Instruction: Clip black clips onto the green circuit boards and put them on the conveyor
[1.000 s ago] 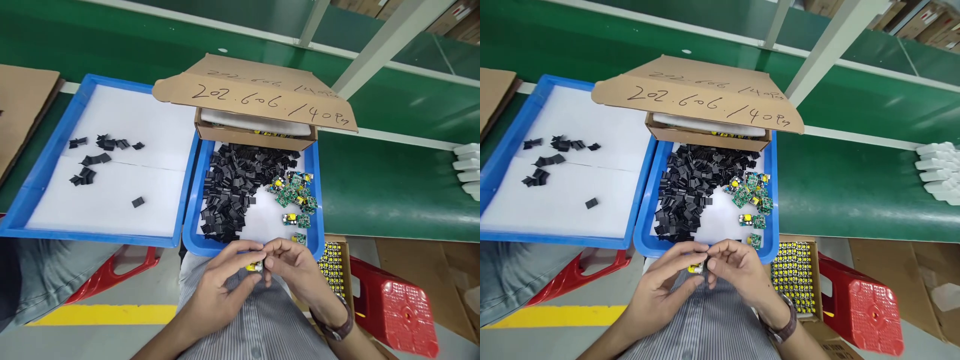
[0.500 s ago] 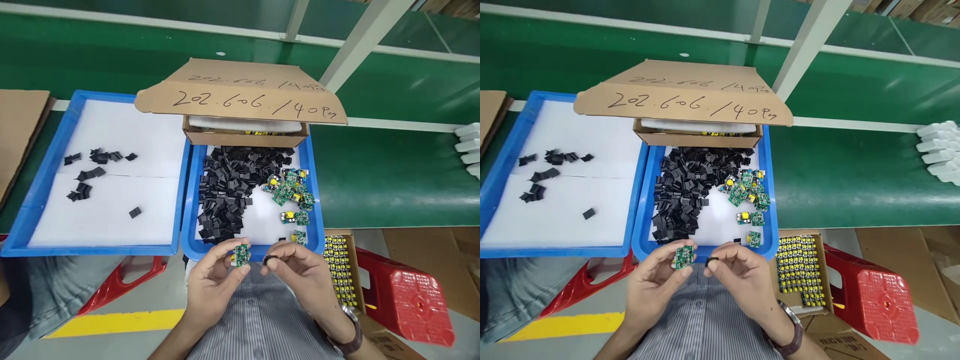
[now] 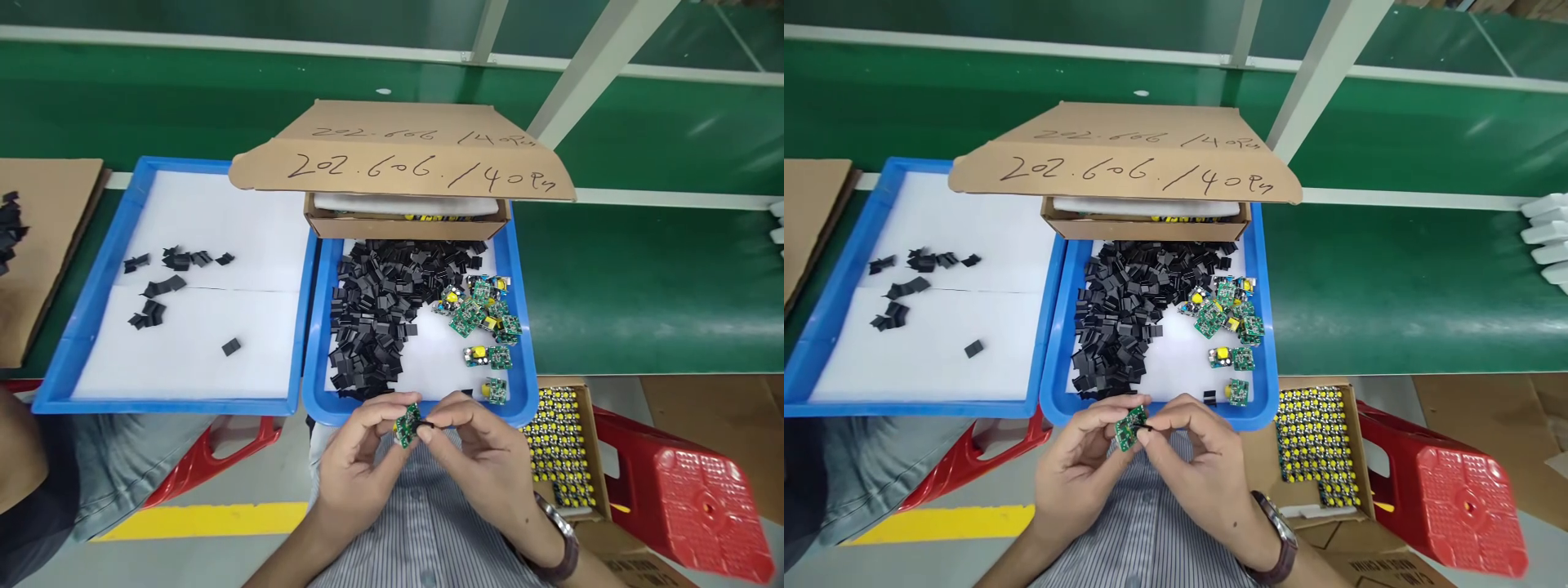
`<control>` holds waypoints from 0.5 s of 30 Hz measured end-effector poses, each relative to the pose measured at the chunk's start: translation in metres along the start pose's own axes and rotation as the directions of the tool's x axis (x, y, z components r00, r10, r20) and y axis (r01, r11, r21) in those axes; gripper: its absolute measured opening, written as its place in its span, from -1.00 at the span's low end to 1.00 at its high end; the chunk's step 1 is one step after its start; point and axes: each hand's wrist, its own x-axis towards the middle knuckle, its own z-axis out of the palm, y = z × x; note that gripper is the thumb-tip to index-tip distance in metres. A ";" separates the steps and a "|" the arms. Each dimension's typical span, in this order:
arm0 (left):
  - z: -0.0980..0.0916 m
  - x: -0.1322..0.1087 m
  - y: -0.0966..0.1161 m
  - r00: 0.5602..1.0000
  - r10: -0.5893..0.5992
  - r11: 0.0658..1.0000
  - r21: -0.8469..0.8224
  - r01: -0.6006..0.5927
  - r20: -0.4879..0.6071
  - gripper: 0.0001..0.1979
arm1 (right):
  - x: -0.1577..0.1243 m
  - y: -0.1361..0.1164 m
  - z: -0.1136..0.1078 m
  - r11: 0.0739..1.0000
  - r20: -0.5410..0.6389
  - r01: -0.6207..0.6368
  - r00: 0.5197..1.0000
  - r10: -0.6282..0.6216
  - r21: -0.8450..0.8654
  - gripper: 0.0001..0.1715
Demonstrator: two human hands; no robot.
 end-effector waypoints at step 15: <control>-0.003 0.004 0.002 0.961 0.260 0.886 0.371 -0.277 0.096 -0.50 | 0.003 0.000 -0.013 0.949 0.110 -0.285 0.956 0.271 0.139 -0.91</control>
